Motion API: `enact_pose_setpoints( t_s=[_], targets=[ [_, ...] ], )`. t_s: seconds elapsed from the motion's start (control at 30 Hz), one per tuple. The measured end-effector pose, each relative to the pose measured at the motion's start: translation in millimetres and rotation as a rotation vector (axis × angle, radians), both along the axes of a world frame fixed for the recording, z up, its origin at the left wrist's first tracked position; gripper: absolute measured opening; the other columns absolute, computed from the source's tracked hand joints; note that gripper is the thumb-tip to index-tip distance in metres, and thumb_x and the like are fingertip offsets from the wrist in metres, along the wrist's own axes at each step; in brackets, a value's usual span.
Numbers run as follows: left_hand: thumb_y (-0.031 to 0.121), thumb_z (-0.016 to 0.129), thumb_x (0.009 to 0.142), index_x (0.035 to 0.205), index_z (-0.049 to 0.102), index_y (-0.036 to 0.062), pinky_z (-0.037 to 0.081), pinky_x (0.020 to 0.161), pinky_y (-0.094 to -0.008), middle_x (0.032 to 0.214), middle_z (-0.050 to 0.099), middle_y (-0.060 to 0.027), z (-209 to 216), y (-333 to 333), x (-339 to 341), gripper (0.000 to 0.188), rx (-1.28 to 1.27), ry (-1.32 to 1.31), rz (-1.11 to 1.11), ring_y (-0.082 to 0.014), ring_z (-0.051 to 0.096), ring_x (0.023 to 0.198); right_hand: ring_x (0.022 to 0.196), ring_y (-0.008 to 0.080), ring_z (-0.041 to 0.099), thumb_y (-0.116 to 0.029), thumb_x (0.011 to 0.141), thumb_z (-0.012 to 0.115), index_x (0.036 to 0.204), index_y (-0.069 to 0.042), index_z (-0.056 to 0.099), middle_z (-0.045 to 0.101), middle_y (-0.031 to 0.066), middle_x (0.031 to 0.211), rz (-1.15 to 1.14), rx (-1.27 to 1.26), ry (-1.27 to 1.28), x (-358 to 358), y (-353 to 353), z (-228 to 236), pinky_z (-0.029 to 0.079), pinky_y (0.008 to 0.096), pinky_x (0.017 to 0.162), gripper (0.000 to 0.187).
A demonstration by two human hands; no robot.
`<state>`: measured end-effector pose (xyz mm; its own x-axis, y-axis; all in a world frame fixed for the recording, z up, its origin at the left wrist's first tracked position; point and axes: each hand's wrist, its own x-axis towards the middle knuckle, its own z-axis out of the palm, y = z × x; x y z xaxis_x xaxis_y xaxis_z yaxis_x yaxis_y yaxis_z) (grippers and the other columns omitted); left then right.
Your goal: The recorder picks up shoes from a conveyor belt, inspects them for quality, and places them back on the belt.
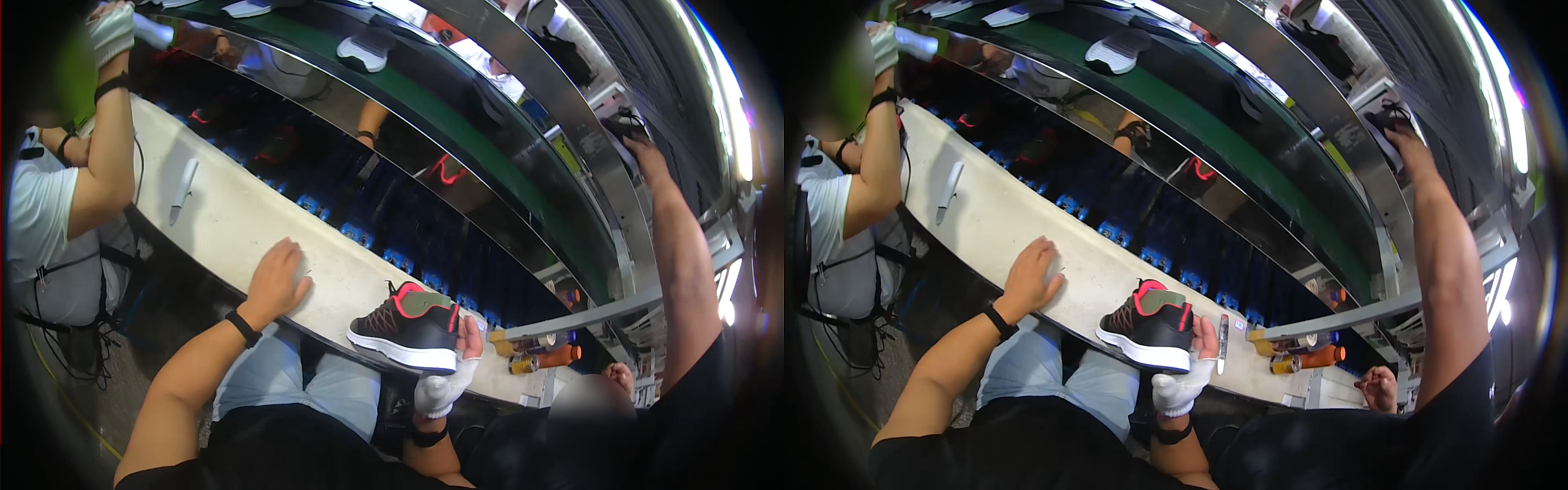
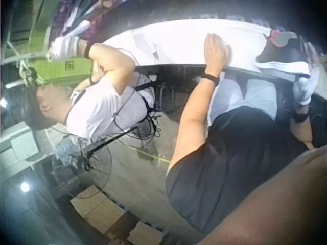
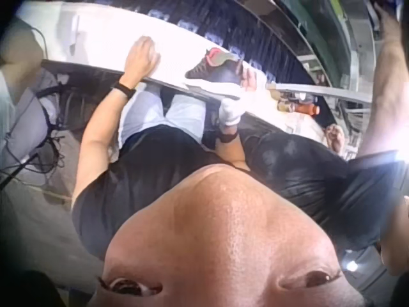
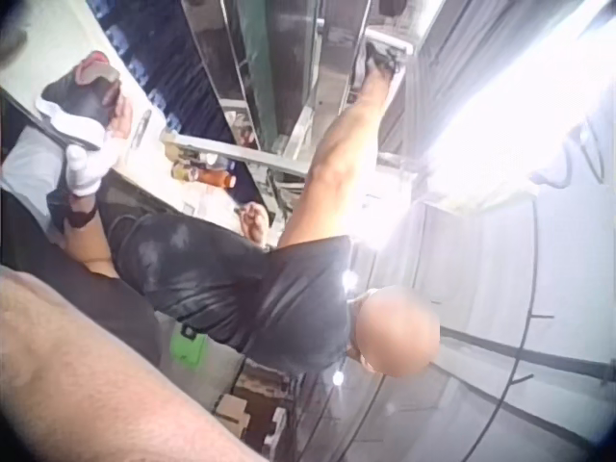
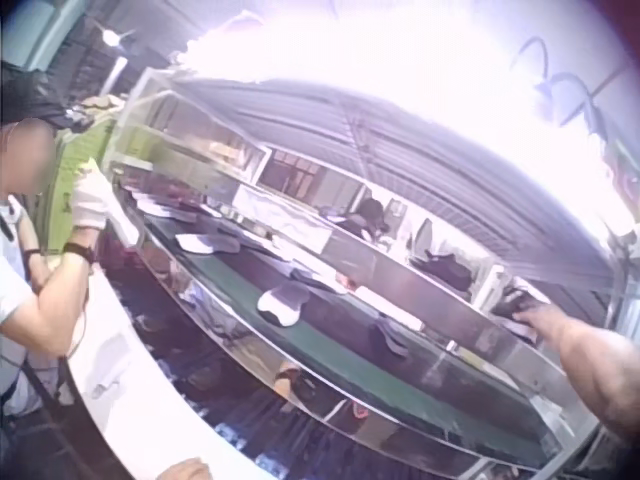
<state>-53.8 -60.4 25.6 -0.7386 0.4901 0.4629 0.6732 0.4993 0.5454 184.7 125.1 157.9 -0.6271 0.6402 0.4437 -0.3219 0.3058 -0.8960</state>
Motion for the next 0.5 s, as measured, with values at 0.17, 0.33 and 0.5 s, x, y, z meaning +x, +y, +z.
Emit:
enact_pose_setpoints(
  t_s=[0.17, 0.33, 0.5],
  targets=[
    [0.021, 0.081, 0.087, 0.125, 0.07, 0.0008, 0.048, 0.12, -0.0503, 0.139, 0.068, -0.018, -13, -4, 1, 0.045, -0.033, 0.09, -0.122, -0.0398, 0.061, 0.139, 0.139, 0.0277, 0.061, -0.076, 0.079, 0.09, 0.162, 0.003, 0.041, 0.057, 0.0196, 0.151, -0.023, -0.003, 0.077, -17, 9, 1, 0.052, 0.0438, 0.119, 0.124],
    [0.019, 0.08, 0.086, 0.124, 0.071, 0.0006, 0.049, 0.12, -0.0495, 0.138, 0.069, -0.0168, -11, -6, 0, 0.043, -0.009, 0.081, -0.148, -0.0388, 0.062, 0.138, 0.132, 0.0255, 0.065, -0.072, 0.077, 0.093, 0.157, 0.004, 0.047, 0.063, 0.0156, 0.143, 0.005, -0.005, 0.074, -35, 14, 4, 0.054, 0.0402, 0.114, 0.12],
    [0.02, 0.079, 0.087, 0.123, 0.072, 0.0006, 0.048, 0.121, -0.0486, 0.138, 0.069, -0.0163, -10, -8, 2, 0.041, -0.032, 0.097, -0.14, -0.0376, 0.062, 0.138, 0.128, 0.024, 0.066, -0.065, 0.076, 0.097, 0.156, 0.003, 0.051, 0.064, 0.0146, 0.143, 0.07, 0.019, 0.066, -49, 11, 17, 0.053, 0.0387, 0.113, 0.115]
  ],
)
